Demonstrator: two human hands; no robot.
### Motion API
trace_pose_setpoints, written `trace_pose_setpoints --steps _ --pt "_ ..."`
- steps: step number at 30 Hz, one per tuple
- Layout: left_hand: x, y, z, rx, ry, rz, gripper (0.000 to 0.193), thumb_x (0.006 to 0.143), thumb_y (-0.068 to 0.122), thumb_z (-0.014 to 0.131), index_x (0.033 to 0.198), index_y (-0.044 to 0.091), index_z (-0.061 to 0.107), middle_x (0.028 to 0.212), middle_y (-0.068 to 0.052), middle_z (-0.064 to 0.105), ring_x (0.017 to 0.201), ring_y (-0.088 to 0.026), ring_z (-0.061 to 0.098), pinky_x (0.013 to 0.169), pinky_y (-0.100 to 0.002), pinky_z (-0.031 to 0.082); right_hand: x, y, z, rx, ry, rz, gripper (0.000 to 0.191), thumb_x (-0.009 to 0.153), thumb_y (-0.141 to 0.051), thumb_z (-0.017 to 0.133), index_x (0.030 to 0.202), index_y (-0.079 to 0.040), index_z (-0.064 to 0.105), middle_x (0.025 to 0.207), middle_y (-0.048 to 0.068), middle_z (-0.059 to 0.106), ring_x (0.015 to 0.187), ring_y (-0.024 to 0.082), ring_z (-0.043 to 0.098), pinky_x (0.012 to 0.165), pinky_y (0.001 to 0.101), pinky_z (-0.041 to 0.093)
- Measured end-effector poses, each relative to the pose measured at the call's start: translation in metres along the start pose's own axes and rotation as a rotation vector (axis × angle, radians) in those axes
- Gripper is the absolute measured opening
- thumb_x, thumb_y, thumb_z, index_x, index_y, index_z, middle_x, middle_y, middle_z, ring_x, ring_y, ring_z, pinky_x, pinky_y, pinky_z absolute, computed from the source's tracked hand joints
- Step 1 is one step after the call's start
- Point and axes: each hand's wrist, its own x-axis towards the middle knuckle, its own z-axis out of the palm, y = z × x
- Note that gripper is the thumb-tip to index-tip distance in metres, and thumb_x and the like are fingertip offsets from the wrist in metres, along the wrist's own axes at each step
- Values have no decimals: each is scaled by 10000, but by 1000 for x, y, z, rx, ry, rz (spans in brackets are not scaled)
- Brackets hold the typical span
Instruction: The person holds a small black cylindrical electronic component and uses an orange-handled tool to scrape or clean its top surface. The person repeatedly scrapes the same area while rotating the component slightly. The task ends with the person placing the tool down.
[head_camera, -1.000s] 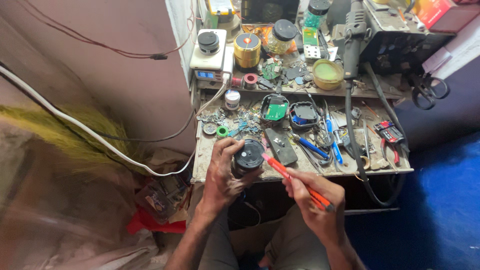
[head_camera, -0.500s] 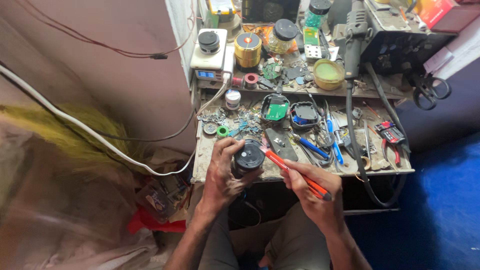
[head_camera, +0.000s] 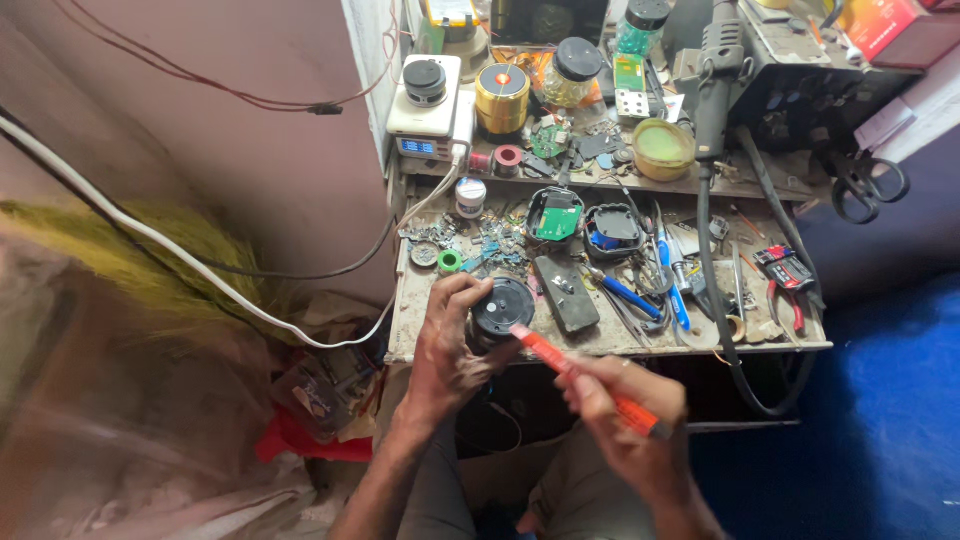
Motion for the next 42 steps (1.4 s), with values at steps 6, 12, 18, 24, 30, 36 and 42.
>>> trace_pose_setpoints --steps 6,12,18,24,30,36,42 --pt "-1 0 1 -4 9 -5 772 717 165 955 1359 43 544 1277 -168 559 1181 -337 620 976 -409 555 -6 -6 8 -47 62 9 207 924 -8 626 1087 40 746 847 101 780 691 114 724 621 227 589" --pt "0 2 0 2 3 0 782 701 159 955 1354 46 541 1260 -163 555 1176 -336 610 991 -415 542 -6 -18 12 -92 89 -84 209 919 18 639 1101 29 742 844 101 770 695 121 721 614 224 574" --pt "1 2 1 3 17 6 778 706 162 965 1347 45 541 1253 -158 552 1163 -328 609 978 -407 546 -5 -25 13 -191 97 -155 233 898 36 648 1115 19 730 855 100 765 729 132 746 665 233 596" --pt "0 2 1 9 14 -4 767 715 161 959 1351 50 543 1265 -166 559 1164 -334 625 968 -405 556 -7 -26 17 -160 116 -128 233 905 35 647 1124 14 727 862 104 767 726 154 744 661 252 593" --pt "0 2 0 -4 3 -13 759 723 146 946 1357 50 539 1285 -171 555 1187 -339 623 982 -407 559 -8 -27 18 -176 99 -194 233 898 25 658 1121 10 722 853 101 769 733 152 750 672 253 592" --pt "0 2 -1 -4 -2 -4 816 673 155 952 1362 37 530 1273 -177 548 1180 -349 607 972 -413 547 -10 -31 22 -208 97 -173 229 885 24 655 1103 13 725 829 99 763 703 146 747 626 248 585" --pt "0 1 0 24 7 18 786 693 145 956 1353 46 541 1260 -166 548 1167 -344 607 981 -413 545 -8 -31 24 -224 149 -164 237 899 33 636 1119 19 725 840 107 756 713 156 742 653 258 587"
